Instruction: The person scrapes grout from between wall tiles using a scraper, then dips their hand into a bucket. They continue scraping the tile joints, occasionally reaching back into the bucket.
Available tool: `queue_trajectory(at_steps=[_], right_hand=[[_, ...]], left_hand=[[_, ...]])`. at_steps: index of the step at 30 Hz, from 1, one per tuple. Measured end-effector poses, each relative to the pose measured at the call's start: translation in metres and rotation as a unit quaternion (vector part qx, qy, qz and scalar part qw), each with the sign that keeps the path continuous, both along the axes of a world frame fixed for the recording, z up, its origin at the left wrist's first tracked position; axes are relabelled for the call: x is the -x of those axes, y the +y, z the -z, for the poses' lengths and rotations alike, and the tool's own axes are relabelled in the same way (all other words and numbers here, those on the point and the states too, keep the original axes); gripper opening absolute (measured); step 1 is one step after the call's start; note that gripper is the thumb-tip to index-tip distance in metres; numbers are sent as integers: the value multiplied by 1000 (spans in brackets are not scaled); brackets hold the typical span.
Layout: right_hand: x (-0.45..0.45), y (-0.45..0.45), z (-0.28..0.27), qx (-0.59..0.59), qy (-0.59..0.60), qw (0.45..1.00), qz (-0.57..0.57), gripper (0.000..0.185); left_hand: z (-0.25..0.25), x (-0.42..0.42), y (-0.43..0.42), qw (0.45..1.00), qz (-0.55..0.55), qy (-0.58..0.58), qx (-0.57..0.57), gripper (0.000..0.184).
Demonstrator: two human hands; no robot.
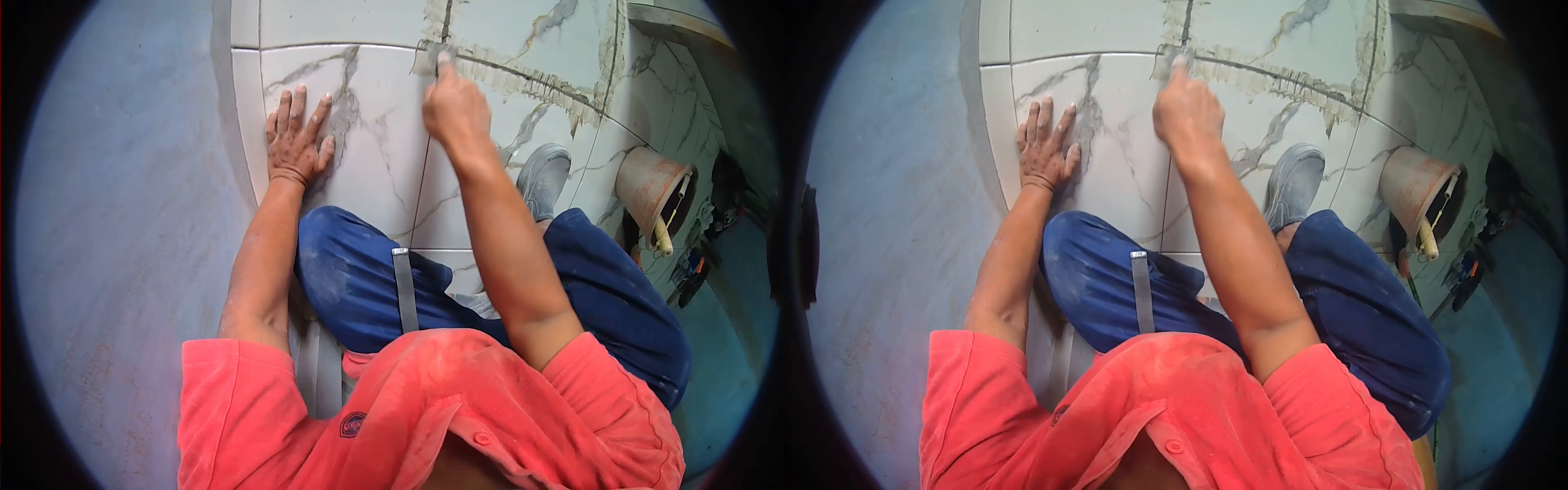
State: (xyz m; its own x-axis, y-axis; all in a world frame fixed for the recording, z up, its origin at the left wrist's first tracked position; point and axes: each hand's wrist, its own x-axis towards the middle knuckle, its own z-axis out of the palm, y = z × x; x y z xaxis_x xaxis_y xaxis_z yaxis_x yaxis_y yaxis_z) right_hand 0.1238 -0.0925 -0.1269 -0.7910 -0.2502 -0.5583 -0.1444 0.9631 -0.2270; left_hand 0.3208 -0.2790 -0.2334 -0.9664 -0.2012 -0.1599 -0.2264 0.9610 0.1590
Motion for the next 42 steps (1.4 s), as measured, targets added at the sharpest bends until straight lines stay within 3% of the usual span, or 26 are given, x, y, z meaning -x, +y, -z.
queue_trajectory(at_steps=[5, 10, 14, 18, 22, 26, 29, 42], right_hand=[[-5, 8, 6, -27, -53, 998, -22, 52], [5, -4, 0, 17, -22, 998, -58, 55], [1, -21, 31, 27, 9, 998, -47, 60], [-29, -23, 18, -22, -46, 998, -31, 64], [-20, -26, 4, 8, -28, 999, -36, 66], [-15, -34, 24, 29, -27, 998, -38, 64], [-36, -32, 14, 0, -71, 996, -53, 58], [-22, -65, 10, 55, -52, 996, -46, 63]], left_hand=[[-1, 3, -1, 1000, 2, 10, 1, 81], [-3, 4, 0, 1000, 1, 6, -1, 80], [-1, 6, -2, 1000, -4, 0, 3, 81], [-1, 4, -1, 1000, -4, 1, -1, 81], [-3, 4, -1, 999, -10, -33, 2, 82], [-3, 4, 1, 1000, -4, -9, -8, 82], [-1, 2, 0, 1000, -7, -16, -7, 82], [2, 3, -2, 1000, -6, -4, -14, 80]])
